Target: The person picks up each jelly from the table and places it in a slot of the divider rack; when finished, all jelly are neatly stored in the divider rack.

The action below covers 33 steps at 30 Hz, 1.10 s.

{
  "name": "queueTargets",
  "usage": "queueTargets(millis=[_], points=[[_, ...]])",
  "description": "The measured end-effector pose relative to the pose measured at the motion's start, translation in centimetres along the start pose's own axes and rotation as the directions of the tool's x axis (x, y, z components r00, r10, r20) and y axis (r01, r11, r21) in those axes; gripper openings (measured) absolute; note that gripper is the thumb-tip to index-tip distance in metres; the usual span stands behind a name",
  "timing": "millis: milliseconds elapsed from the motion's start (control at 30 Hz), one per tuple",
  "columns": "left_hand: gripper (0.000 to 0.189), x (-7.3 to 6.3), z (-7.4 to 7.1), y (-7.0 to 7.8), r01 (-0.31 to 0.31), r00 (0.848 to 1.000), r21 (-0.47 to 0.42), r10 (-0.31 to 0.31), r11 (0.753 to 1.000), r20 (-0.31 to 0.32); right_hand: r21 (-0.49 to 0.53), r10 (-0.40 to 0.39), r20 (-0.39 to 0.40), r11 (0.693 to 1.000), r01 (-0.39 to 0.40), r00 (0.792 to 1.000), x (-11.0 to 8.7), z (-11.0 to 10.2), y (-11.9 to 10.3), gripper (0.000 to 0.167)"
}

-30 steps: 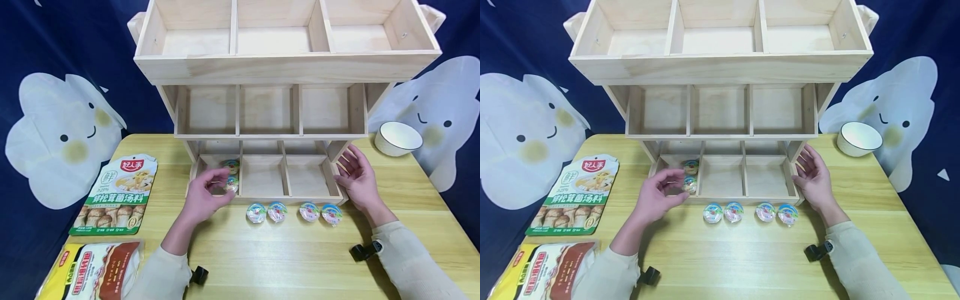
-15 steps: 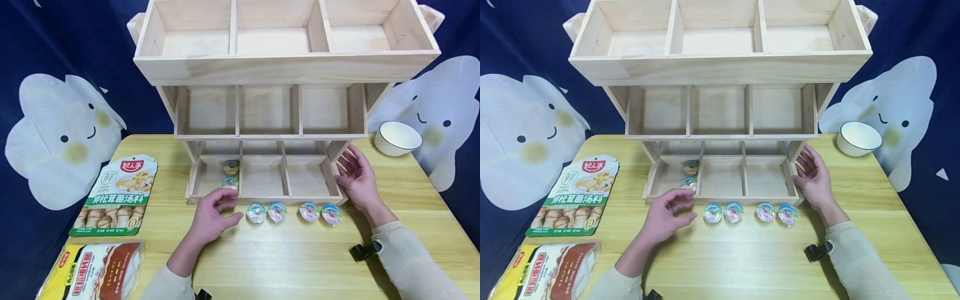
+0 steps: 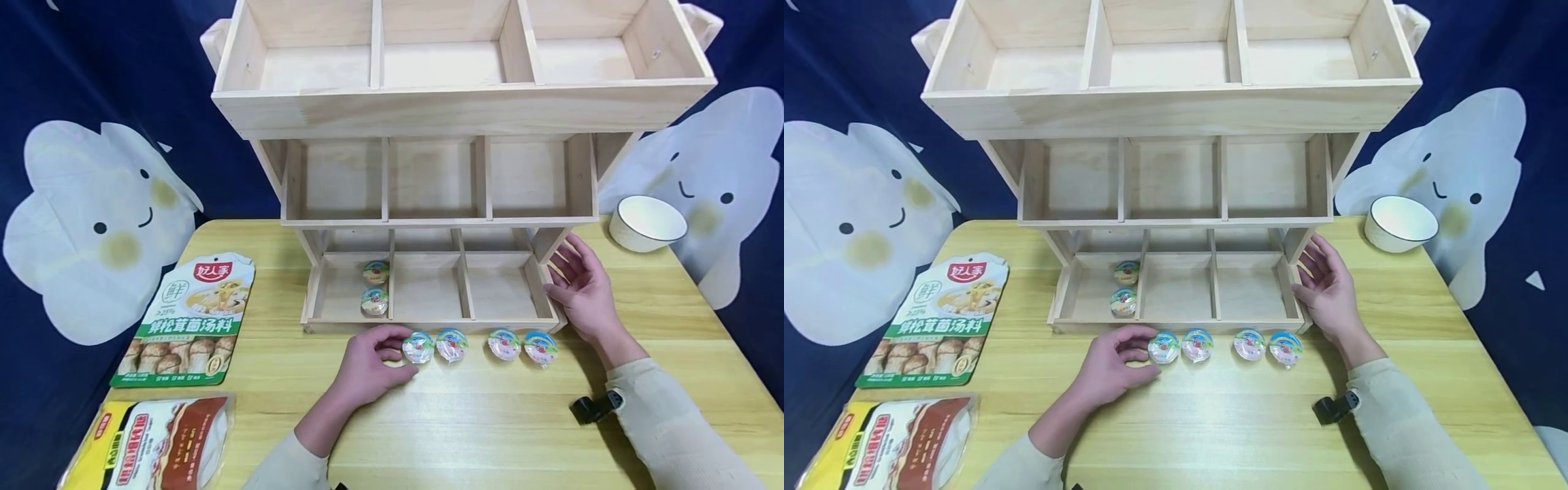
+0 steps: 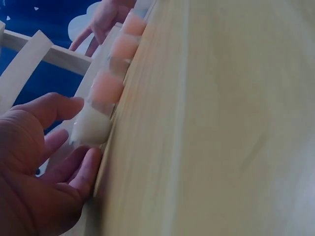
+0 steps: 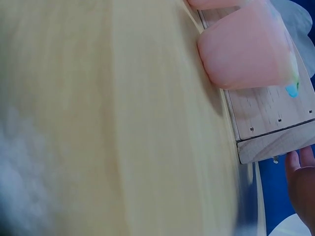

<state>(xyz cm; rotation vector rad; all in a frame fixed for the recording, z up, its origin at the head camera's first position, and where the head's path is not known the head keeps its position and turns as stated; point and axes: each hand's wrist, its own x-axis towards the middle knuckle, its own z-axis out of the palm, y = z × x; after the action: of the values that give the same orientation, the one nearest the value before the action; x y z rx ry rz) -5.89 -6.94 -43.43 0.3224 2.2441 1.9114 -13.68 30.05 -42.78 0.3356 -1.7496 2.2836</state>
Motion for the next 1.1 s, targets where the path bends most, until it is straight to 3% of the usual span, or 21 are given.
queueTargets(millis=[267, 767, 1100], points=[[0.044, 0.2, 0.7, -0.9, 0.015, 1.0, 0.039, -0.015, 0.999, -0.025, 0.005, 0.006, 0.007, 1.0, -0.006, 1.0, -0.1, 0.0, 0.1, 0.099], [0.04, -0.1, 1.0, -1.4, -0.074, 0.996, 0.012, 0.075, 0.997, -0.055, -0.009, -0.004, 0.01, 1.0, 0.004, 1.0, -0.1, 0.1, 0.0, 0.098], [0.041, -0.1, 0.8, -0.4, -0.073, 0.997, -0.112, 0.07, 0.991, -0.027, -0.014, -0.005, 0.003, 1.0, 0.005, 1.0, 0.0, 0.1, -0.1, 0.098]])
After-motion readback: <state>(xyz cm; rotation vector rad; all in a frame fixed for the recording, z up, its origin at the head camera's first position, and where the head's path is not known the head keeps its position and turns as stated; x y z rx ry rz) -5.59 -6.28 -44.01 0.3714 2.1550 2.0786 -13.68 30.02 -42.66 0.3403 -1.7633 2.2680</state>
